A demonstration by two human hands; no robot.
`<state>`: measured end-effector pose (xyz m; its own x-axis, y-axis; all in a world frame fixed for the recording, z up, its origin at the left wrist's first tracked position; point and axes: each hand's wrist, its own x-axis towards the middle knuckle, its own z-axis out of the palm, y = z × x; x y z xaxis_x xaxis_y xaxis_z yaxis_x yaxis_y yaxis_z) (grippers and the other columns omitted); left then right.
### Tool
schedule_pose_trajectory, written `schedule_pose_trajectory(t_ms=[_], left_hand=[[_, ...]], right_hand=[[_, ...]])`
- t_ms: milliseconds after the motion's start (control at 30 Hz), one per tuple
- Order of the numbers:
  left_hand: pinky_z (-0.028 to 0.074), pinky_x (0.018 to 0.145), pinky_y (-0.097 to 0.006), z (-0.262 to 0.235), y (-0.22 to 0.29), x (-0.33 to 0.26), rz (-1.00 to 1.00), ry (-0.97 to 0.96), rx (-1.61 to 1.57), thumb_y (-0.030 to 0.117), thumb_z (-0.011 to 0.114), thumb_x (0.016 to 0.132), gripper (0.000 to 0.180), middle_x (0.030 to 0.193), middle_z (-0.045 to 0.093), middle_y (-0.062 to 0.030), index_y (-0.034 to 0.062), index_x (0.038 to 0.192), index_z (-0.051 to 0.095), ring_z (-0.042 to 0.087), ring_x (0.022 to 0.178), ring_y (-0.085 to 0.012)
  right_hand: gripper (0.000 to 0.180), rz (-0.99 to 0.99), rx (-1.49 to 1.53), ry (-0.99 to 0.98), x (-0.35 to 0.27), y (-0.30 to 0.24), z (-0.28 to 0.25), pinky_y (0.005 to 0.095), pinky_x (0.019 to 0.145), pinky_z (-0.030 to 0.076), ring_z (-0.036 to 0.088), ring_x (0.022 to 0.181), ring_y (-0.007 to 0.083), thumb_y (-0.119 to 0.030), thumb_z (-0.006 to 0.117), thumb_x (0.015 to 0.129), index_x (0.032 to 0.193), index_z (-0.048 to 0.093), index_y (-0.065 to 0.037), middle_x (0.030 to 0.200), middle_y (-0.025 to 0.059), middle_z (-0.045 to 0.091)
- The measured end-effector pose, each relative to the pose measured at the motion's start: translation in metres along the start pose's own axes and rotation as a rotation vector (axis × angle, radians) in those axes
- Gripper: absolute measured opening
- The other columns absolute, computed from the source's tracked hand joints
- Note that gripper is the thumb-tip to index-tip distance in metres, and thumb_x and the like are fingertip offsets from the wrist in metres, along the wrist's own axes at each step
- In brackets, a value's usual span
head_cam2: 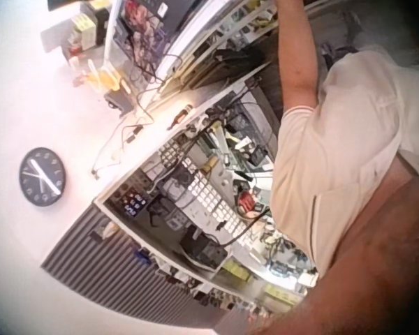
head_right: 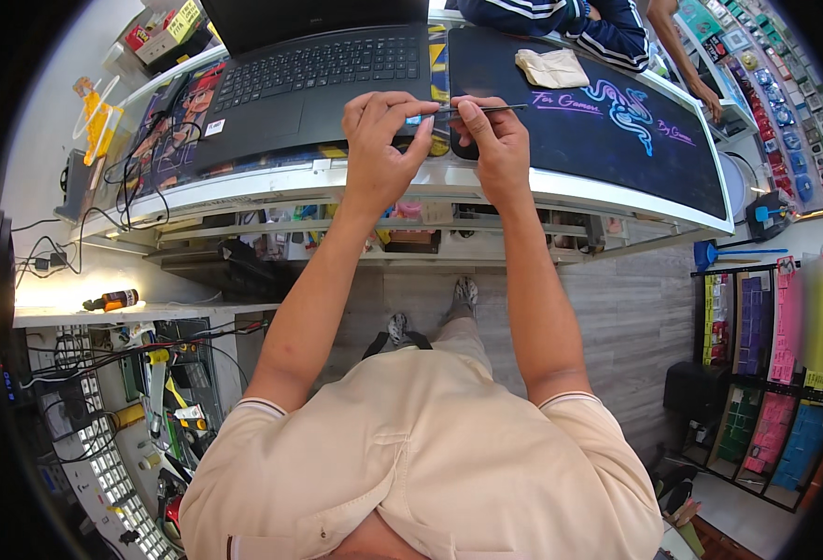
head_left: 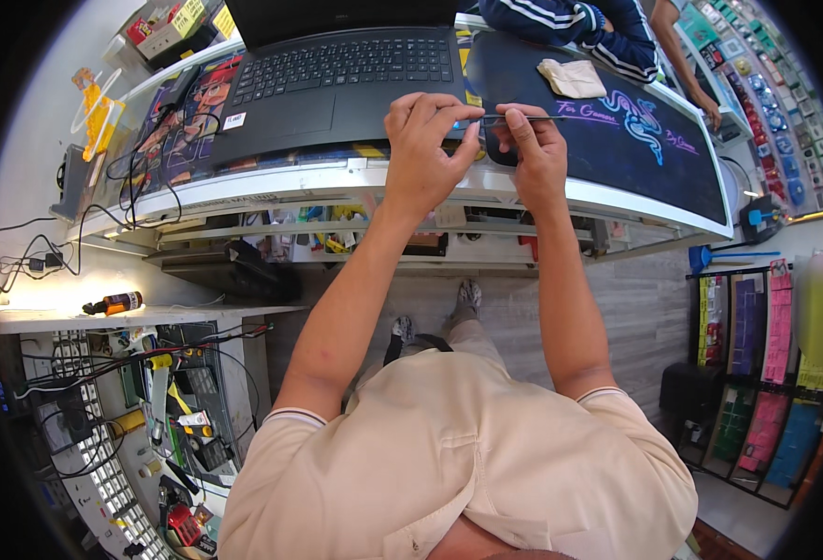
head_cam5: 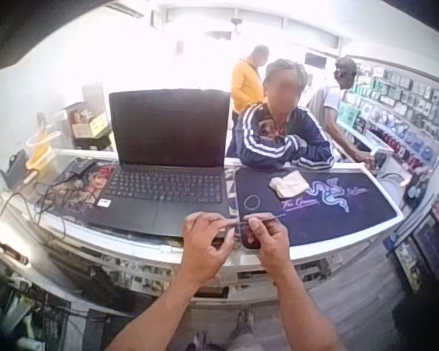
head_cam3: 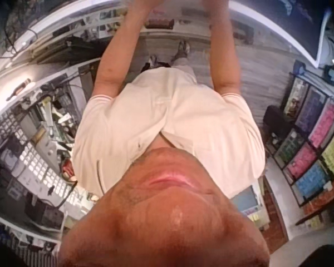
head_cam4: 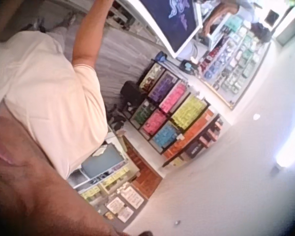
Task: The person uses a metal prying tool to work on the edge of a black smartphone, then interacts with a laptop at the counter. They later retrieve several boxed chargers from a wall display and place them on the counter.
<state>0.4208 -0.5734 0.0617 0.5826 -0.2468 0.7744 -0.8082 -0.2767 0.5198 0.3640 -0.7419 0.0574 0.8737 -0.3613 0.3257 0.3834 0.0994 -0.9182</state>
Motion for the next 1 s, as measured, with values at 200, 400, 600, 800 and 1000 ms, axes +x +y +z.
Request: schedule_pose_trajectory(t_ms=[200,400,600,800,1000], left_hand=[[0.036,0.107,-0.041,0.001,-0.004,0.002,-0.011,-0.007,0.005,0.015,0.080,0.085,0.022,0.112,0.069,-0.0006,0.0172,0.107,0.080,0.051,0.120,-0.0254],[0.040,0.105,-0.044,-0.011,-0.006,0.004,0.010,0.037,-0.013,0.028,0.085,0.081,0.033,0.114,0.069,-0.0041,0.0196,0.112,0.077,0.058,0.119,-0.0283],[0.038,0.106,-0.048,0.019,-0.011,-0.010,0.077,0.099,-0.049,0.038,0.080,0.085,0.027,0.114,0.064,-0.0047,0.0167,0.101,0.075,0.054,0.124,-0.0289],[0.040,0.105,-0.048,0.025,0.000,-0.013,0.079,0.102,-0.012,0.035,0.077,0.087,0.024,0.109,0.066,-0.0044,0.0141,0.098,0.077,0.055,0.120,-0.0289],[0.039,0.105,-0.048,0.006,-0.002,-0.003,-0.023,0.047,-0.174,0.026,0.082,0.086,0.025,0.110,0.070,-0.0098,0.0144,0.107,0.079,0.058,0.116,-0.0323]], right_hand=[[0.026,0.003,-0.028,0.043,0.002,0.000,0.005,0.0239,0.072,0.047,0.063,0.084,0.0077,-0.024,0.071,0.105,0.117,0.073,-0.001,0.096,0.0039,0.073],[0.024,-0.030,-0.216,0.228,0.003,0.006,0.013,0.0271,0.074,0.055,0.068,0.088,0.0103,-0.023,0.071,0.104,0.119,0.075,-0.004,0.102,0.0060,0.073],[0.036,-0.163,-0.428,0.328,-0.003,-0.001,-0.019,0.0290,0.081,0.052,0.066,0.092,0.0156,-0.023,0.067,0.106,0.135,0.068,-0.001,0.121,0.0135,0.075],[0.032,-0.143,-0.743,0.063,-0.003,-0.018,-0.056,0.0347,0.099,0.052,0.067,0.109,0.0200,-0.018,0.067,0.105,0.130,0.073,0.002,0.126,0.0148,0.073],[0.029,-0.210,-0.969,0.083,-0.006,-0.022,-0.023,0.0359,0.096,0.054,0.070,0.105,0.0230,-0.012,0.079,0.089,0.117,0.079,-0.012,0.113,0.0071,0.077]])
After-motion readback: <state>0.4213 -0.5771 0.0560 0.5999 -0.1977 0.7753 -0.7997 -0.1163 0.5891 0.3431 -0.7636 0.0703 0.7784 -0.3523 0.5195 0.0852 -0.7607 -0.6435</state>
